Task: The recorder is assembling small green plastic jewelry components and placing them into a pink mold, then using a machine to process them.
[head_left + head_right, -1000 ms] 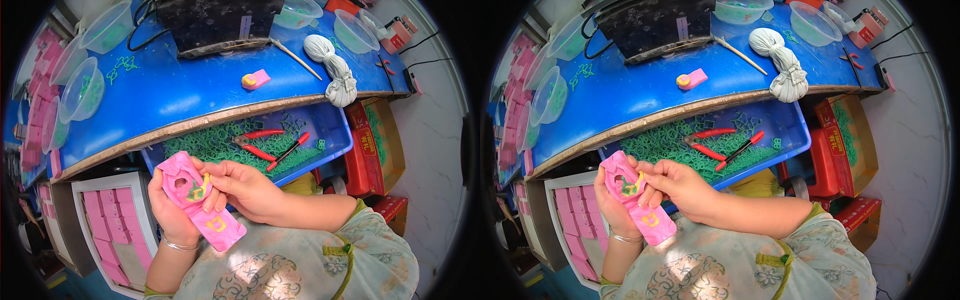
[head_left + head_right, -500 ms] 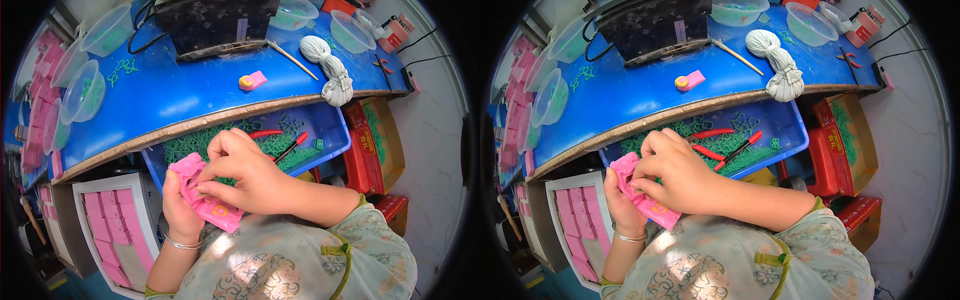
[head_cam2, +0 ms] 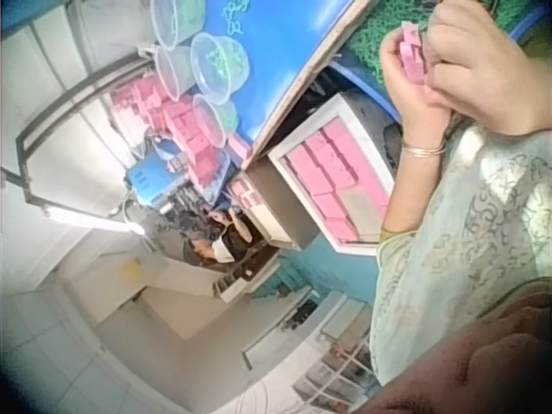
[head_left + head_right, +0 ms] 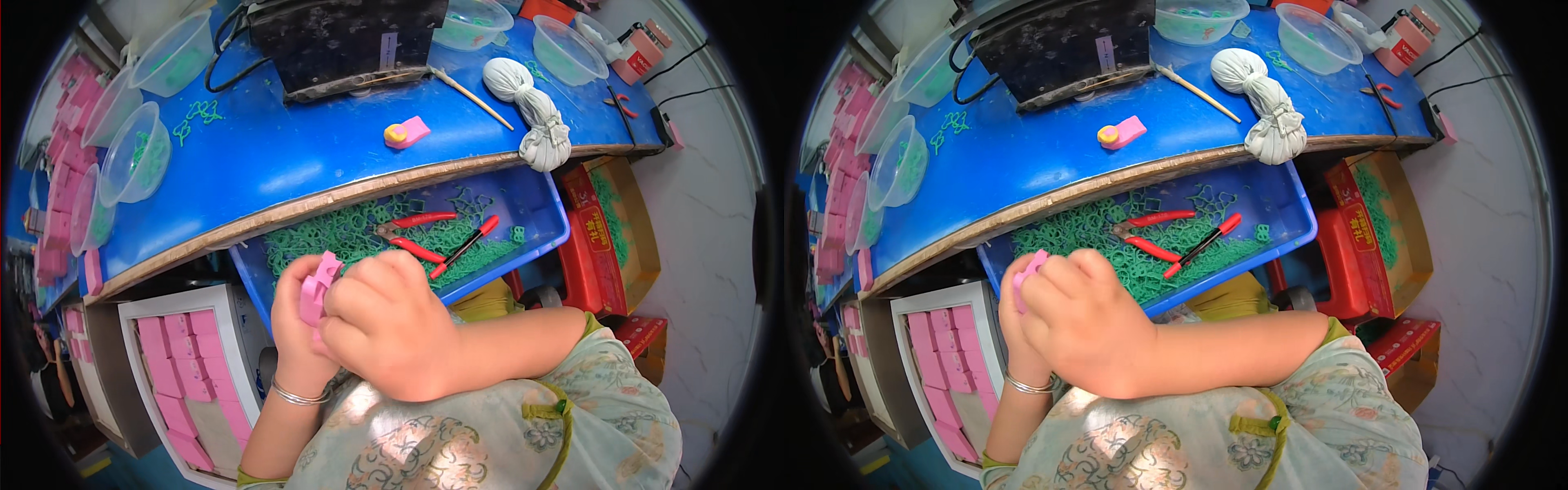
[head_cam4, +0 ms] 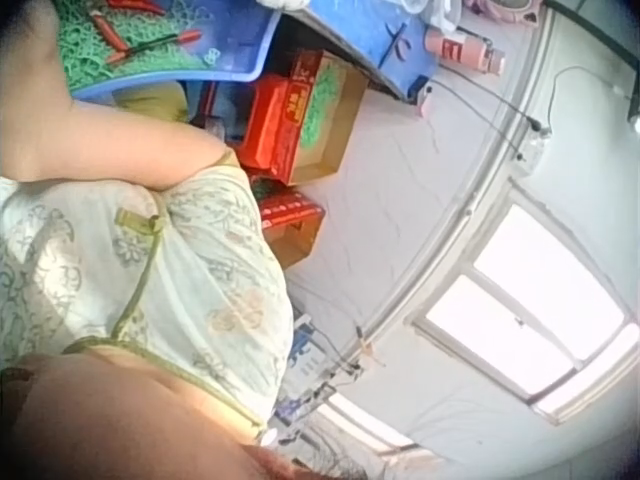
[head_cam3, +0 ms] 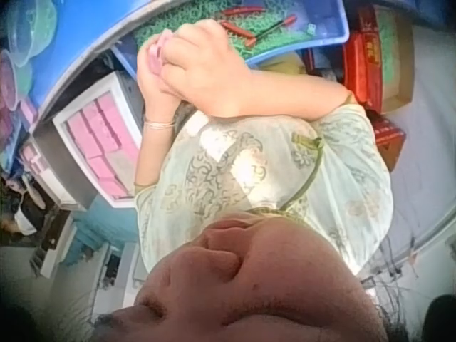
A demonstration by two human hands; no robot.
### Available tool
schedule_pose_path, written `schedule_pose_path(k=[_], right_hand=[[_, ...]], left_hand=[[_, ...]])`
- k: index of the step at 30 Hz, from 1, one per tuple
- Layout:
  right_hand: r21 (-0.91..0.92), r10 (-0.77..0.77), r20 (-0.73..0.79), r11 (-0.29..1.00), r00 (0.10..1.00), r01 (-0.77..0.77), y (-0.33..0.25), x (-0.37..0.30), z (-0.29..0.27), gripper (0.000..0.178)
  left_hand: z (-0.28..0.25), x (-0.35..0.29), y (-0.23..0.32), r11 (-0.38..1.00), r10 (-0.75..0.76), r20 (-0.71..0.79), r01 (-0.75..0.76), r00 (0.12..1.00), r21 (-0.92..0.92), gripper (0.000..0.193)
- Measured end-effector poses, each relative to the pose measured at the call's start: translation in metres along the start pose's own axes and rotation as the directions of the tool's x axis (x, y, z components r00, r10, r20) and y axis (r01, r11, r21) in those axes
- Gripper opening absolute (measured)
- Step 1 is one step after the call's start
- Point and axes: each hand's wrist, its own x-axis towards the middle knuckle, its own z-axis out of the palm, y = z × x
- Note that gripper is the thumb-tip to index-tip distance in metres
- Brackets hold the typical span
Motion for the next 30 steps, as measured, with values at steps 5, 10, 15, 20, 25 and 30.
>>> schedule_pose_path(k=[5,10,15,20,25,30], right_hand=[[0.4,0.115,-0.01,0.911,0.993,-0.101,0.026,0.009,-0.018,0.029],[0.491,0.162,0.359,0.805,0.919,-0.334,0.03,0.01,-0.025,0.025],[0.444,0.074,0.368,0.862,0.927,-0.245,0.029,0.004,-0.013,0.01],[0.383,0.072,0.321,0.902,0.944,-0.2,0.037,-0.003,-0.005,0.014],[0.331,0.054,0.353,0.927,0.934,-0.179,0.037,-0.006,-0.001,0.012],[0.348,0.109,0.183,0.922,0.977,-0.168,0.035,-0.016,0.01,0.014]], left_hand=[[-0.003,0.003,0.007,0.907,-0.08,0.041,0.09,0.996,-0.411,0.064],[-0.008,-0.006,0.01,0.775,-0.137,0.192,0.226,0.972,-0.591,0.073],[-0.001,-0.008,0.012,0.746,-0.218,0.142,0.259,0.965,-0.614,0.072],[-0.004,-0.004,0.004,0.736,-0.195,0.21,0.285,0.958,-0.614,0.07],[-0.005,-0.006,0.003,0.715,-0.174,0.234,0.286,0.957,-0.638,0.067],[-0.005,-0.007,0.008,0.713,-0.192,0.208,0.281,0.959,-0.642,0.066]])
